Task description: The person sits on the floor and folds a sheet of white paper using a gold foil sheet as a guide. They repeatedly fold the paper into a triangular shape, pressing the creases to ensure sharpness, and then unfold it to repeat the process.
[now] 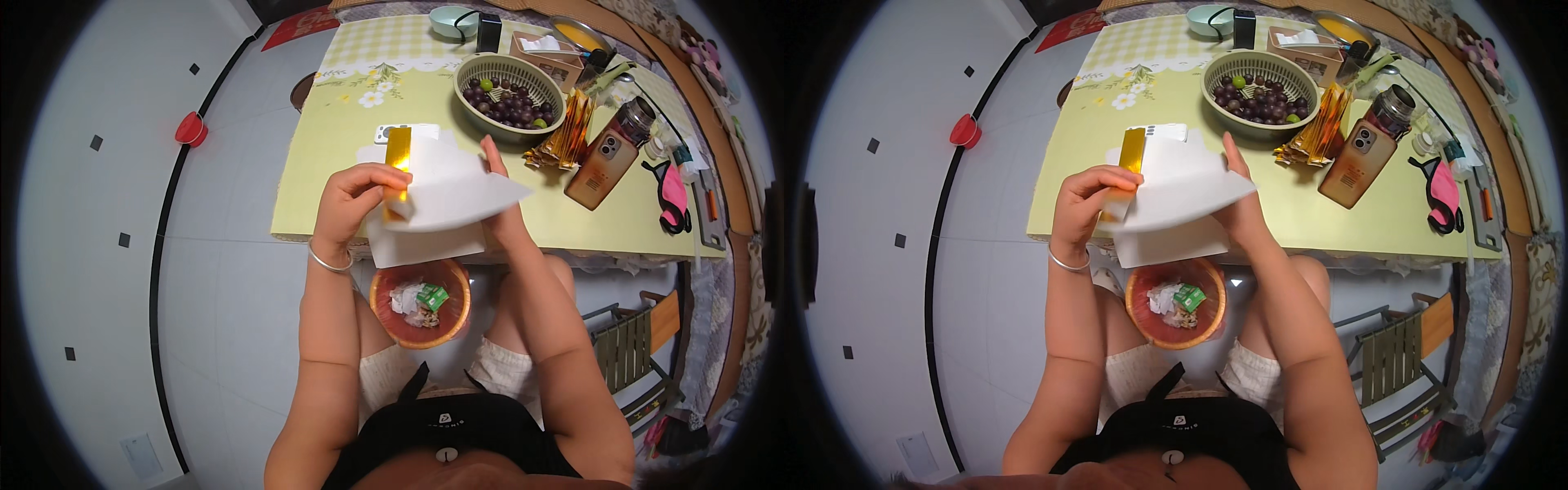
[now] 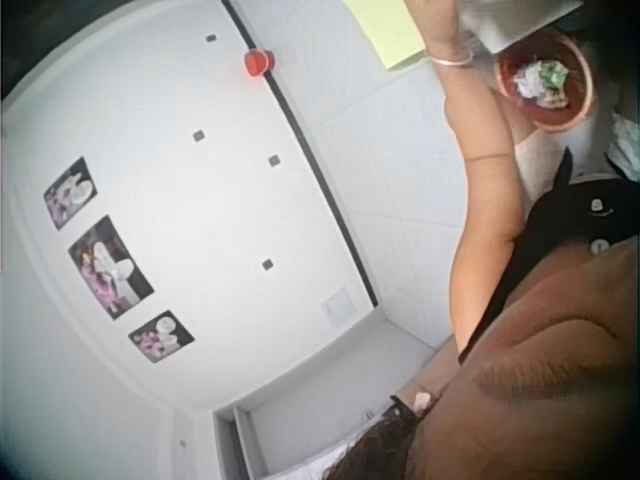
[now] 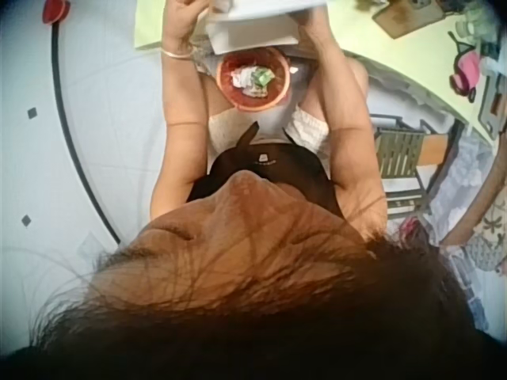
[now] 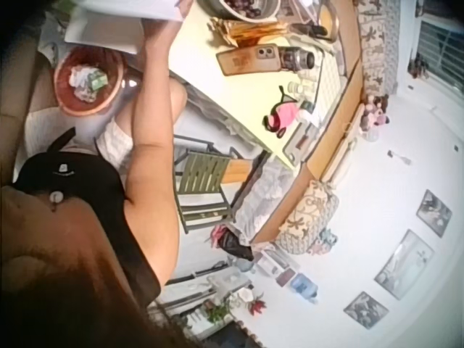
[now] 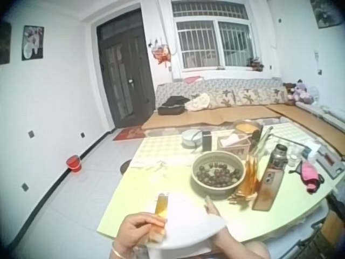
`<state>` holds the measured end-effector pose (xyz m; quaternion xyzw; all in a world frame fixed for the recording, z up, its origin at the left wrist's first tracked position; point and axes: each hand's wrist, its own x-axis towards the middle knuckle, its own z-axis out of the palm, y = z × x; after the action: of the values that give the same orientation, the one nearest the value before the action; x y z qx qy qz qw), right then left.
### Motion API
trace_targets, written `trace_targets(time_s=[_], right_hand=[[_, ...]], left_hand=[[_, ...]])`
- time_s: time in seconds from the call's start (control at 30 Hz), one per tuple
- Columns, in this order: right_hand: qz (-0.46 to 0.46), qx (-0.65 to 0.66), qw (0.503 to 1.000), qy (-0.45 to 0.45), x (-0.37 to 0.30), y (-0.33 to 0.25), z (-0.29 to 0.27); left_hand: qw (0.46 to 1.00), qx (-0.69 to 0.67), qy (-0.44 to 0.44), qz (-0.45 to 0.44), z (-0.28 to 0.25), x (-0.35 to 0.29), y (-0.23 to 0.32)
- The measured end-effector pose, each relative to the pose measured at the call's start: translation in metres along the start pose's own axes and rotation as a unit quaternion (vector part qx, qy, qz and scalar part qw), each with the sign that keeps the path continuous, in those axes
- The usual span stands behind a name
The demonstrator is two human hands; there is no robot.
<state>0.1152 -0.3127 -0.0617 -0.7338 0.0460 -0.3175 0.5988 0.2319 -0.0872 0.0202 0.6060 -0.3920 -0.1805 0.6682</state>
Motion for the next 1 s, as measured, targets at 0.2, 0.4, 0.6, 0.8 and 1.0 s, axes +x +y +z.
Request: trace_targets(time_s=[0.2, 0.4, 0.6, 0.8, 1.0], right_hand=[[-0.272, -0.394, 0.872, -0.096, 0.0, -0.048, -0.013], [-0.27, -0.427, 0.858, -0.099, -0.022, -0.04, 0.006], [-0.225, -0.466, 0.844, -0.143, -0.032, -0.058, 0.015], [-0.226, -0.448, 0.84, -0.206, -0.036, -0.057, 0.009], [-0.227, -0.373, 0.873, -0.215, -0.031, -0.062, 0.006]], left_hand=[[0.987, -0.061, -0.064, -0.134, -0.03, -0.013, -0.029], [0.894, 0.44, -0.078, 0.008, 0.028, -0.042, 0.001], [0.797, 0.588, -0.036, 0.133, 0.075, -0.074, -0.017], [0.772, 0.615, 0.078, 0.139, 0.063, -0.075, 0.001], [0.867, 0.494, 0.009, 0.071, 0.044, -0.079, -0.015]])
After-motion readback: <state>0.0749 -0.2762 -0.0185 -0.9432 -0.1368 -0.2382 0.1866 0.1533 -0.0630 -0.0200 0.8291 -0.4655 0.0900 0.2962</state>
